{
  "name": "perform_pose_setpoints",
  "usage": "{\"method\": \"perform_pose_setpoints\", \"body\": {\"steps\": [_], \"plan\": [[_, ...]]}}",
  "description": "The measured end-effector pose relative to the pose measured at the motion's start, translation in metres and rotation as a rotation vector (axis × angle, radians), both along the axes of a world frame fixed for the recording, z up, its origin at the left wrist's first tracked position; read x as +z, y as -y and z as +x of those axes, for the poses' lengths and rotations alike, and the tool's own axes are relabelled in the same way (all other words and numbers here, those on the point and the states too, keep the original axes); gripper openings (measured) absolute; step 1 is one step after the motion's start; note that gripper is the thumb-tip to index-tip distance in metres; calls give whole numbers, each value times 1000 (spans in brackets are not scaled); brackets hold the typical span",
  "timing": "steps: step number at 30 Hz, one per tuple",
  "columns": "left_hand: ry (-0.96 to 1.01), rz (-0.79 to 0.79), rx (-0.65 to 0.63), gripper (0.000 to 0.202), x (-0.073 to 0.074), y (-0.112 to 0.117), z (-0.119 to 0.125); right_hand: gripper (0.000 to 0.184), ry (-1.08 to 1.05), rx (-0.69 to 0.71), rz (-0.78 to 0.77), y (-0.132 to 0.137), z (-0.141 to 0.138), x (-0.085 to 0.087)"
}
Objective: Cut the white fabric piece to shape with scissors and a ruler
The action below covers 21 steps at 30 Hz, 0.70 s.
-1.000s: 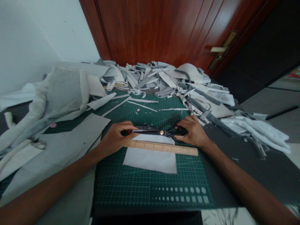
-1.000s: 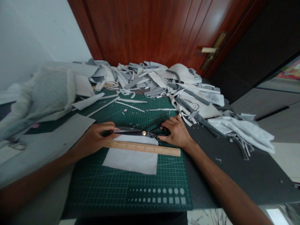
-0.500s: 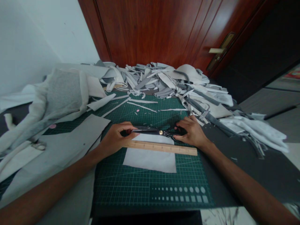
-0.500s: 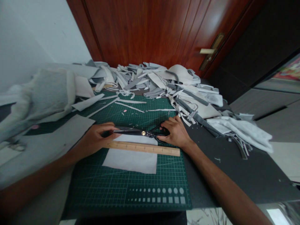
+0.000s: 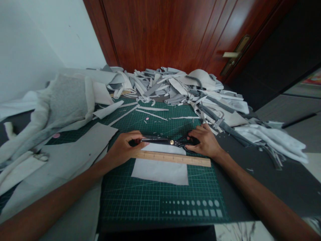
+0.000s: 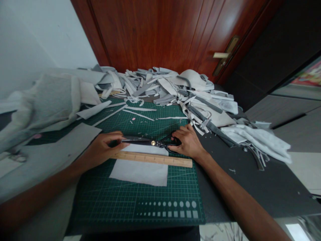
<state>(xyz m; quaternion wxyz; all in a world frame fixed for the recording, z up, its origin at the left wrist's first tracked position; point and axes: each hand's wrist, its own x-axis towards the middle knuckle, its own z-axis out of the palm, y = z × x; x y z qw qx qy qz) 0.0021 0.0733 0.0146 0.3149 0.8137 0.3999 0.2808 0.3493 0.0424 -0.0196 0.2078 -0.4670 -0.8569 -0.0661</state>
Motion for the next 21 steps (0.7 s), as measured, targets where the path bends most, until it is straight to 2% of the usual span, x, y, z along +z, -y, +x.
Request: {"method": "perform_pose_setpoints", "body": {"steps": [21], "plan": [[-6, -1, -1, 25, -1, 0, 0, 36, -1, 13, -52, 0, 1, 1]]}}
